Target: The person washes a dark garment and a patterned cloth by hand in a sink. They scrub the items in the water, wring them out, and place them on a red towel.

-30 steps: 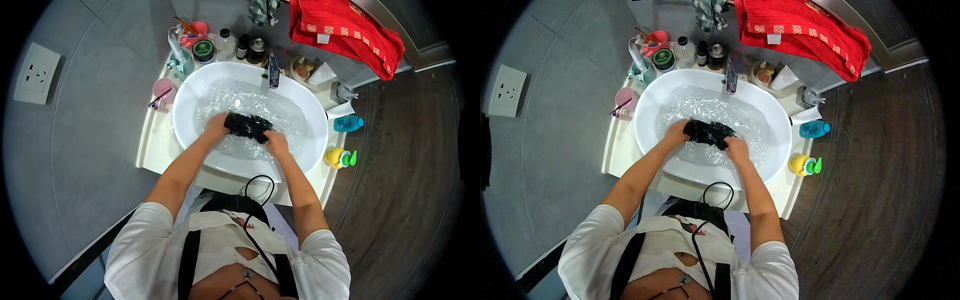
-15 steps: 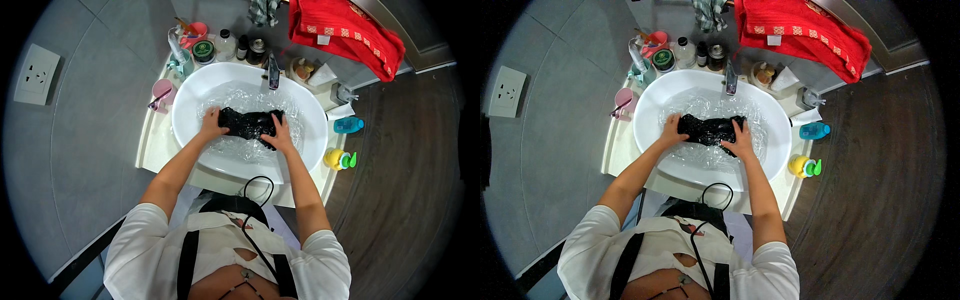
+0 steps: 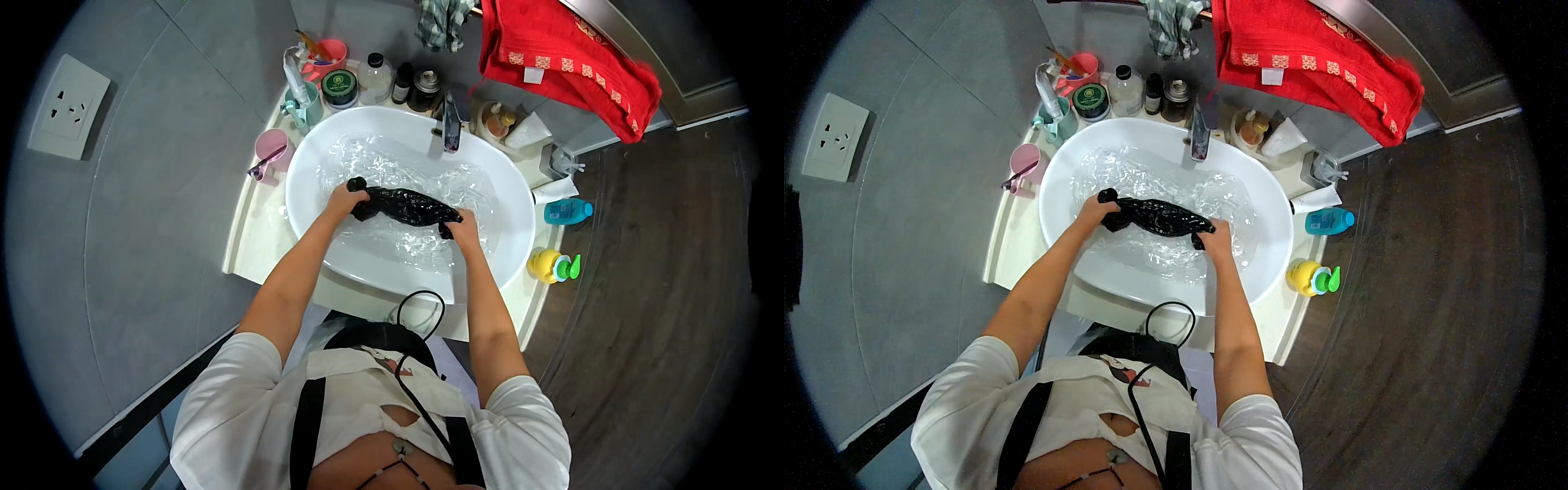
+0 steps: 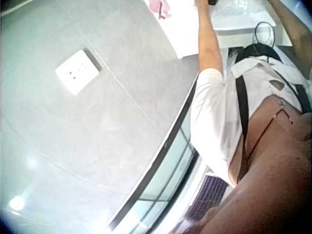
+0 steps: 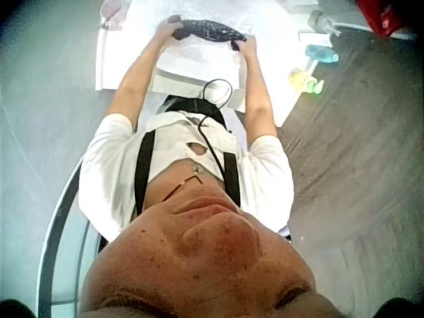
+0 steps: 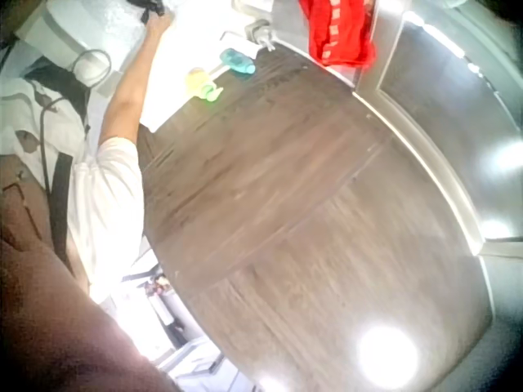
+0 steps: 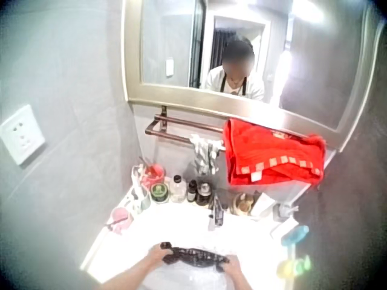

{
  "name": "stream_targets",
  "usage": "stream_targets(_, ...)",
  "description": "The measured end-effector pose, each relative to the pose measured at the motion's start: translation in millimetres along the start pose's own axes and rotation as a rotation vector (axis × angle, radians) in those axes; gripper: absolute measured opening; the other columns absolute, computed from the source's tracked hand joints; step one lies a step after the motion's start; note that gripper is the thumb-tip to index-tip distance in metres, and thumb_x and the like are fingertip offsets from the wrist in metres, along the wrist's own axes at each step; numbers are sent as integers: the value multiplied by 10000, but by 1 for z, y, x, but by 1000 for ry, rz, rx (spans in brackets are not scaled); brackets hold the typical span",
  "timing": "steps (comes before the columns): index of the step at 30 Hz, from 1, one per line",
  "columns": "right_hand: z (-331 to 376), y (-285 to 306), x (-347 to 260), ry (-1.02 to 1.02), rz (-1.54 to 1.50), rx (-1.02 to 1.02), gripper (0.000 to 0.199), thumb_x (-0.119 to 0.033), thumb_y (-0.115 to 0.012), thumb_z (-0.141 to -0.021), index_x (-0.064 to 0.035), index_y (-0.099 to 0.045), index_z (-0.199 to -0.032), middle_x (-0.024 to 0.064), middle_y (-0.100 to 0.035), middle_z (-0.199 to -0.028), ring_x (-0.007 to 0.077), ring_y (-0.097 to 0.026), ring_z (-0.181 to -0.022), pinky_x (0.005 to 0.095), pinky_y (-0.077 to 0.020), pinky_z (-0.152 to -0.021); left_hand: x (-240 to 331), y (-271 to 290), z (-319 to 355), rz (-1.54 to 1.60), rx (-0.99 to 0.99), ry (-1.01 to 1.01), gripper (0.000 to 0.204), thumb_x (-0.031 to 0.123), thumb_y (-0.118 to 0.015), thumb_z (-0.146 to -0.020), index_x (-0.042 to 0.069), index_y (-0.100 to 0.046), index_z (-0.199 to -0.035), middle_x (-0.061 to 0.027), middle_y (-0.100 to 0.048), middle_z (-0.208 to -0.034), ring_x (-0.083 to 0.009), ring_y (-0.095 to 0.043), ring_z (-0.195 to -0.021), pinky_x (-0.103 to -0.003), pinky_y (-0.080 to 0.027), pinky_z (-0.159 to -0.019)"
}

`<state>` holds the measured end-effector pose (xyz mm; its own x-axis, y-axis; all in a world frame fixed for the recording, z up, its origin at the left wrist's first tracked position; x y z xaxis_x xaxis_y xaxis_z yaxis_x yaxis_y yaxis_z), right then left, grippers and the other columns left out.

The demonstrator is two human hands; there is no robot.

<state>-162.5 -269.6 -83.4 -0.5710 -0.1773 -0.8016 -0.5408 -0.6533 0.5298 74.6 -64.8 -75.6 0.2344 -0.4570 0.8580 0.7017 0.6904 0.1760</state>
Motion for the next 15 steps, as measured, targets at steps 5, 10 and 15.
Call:
stream_targets(5,8,-10,-15,-483,-768,19,467,-28,-459,-728,-174,-437,-1171,60,-529,-961,153,-523,-766,273,-453,-596,-17,-18,12,763,-75,256,281,36,-564,-606,-22,-520,-878,-106,-553,-766,-220,-567,-722,-315,-474,-640)
stream_targets(10,30,-20,-133,-246,-997,-258,527,56,-445,-662,-112,-447,-1162,88,-502,-1048,201,-531,-881,282,-467,-726,-7,-55,19,1029,-261,329,253,156,-540,-736,29,-510,-954,-128,-560,-916,-249,-571,-831,-375,-471,-760)
stream_targets(15,59,-22,-186,-84,-1114,-581,500,35,-475,-645,-91,-465,-1129,70,-487,-1042,173,-487,-939,272,-433,-762,53,-65,46,1258,-416,207,509,546,-370,-815,102,-477,-1040,-94,-541,-1029,-241,-528,-961,-403,-414,-859)
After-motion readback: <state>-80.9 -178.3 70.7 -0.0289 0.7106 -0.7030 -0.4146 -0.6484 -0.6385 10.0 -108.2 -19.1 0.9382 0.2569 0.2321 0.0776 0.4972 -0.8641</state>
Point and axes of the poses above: each hand's wrist, its own z-axis away from the middle knuckle, its own y-axis out of the back of the hand, x = y × z, the point moved 3 cm from there along -z, towards the middle knuckle
